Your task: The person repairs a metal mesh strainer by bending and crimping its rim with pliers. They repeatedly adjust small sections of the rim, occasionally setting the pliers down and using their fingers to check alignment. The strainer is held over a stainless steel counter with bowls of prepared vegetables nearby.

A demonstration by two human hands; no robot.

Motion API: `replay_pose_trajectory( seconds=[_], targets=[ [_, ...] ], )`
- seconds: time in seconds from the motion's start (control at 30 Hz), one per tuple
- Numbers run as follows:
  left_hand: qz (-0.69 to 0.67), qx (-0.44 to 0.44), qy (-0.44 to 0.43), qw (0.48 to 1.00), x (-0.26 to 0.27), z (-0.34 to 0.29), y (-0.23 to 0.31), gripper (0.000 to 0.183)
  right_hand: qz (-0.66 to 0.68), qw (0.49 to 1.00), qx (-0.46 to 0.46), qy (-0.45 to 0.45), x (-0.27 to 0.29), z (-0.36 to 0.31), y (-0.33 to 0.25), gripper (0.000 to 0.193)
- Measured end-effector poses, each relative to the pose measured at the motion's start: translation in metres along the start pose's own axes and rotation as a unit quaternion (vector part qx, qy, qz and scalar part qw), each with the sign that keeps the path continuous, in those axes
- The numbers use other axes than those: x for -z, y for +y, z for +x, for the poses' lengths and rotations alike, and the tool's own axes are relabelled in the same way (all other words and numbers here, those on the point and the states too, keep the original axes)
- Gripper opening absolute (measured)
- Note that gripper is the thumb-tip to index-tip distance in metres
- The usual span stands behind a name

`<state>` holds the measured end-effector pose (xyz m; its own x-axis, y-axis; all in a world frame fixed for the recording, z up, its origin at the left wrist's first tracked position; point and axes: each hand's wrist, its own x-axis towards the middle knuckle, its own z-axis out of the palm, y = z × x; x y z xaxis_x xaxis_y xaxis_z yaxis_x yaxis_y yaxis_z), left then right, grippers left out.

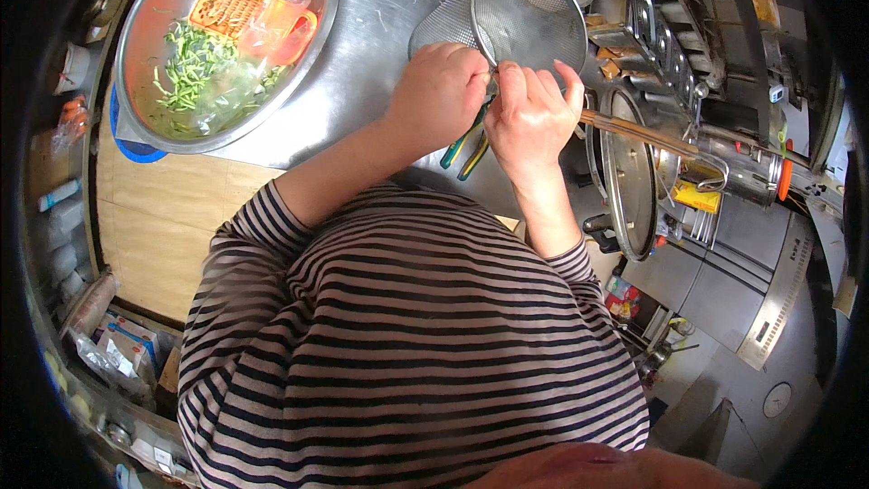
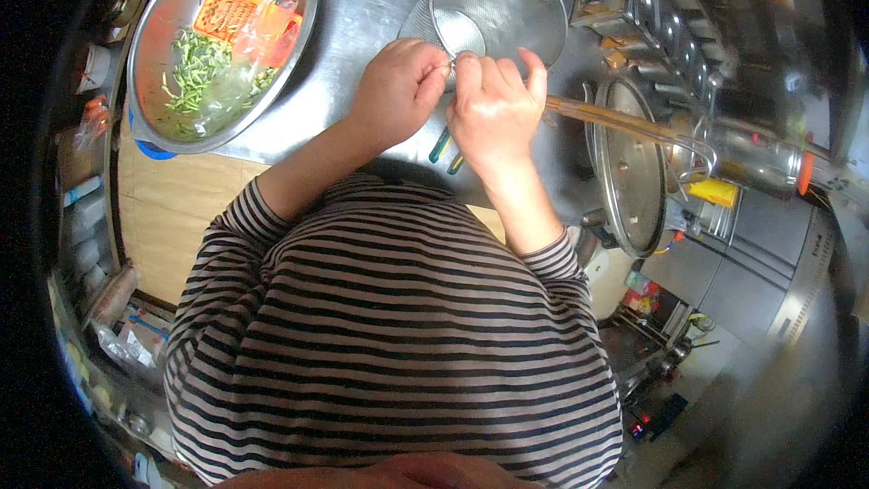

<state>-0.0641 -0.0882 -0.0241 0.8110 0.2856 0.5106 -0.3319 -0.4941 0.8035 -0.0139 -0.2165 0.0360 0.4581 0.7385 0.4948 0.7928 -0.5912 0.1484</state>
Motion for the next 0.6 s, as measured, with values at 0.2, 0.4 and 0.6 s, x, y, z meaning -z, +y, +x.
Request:
replay_pose_trajectory(
  seconds=[0.2, 0.4, 0.6],
  targets=[
    [-0.032, 0.003, 0.030, 0.999, -0.006, -0.002, -0.001, 0.007, -0.009, 1.000, -0.006, -0.016, 0.000, 0.001, -0.001, 0.027],
    [-0.120, 0.093, -0.026, 0.988, -0.006, -0.002, -0.006, 0.008, 0.010, 1.000, -0.014, -0.016, 0.003, 0.004, 0.000, 0.022],
    [-0.412, 0.260, -0.125, 0.864, -0.013, -0.003, -0.020, 0.014, 0.042, 0.998, -0.025, -0.037, 0.016, 0.006, 0.008, 0.015]
  ],
)
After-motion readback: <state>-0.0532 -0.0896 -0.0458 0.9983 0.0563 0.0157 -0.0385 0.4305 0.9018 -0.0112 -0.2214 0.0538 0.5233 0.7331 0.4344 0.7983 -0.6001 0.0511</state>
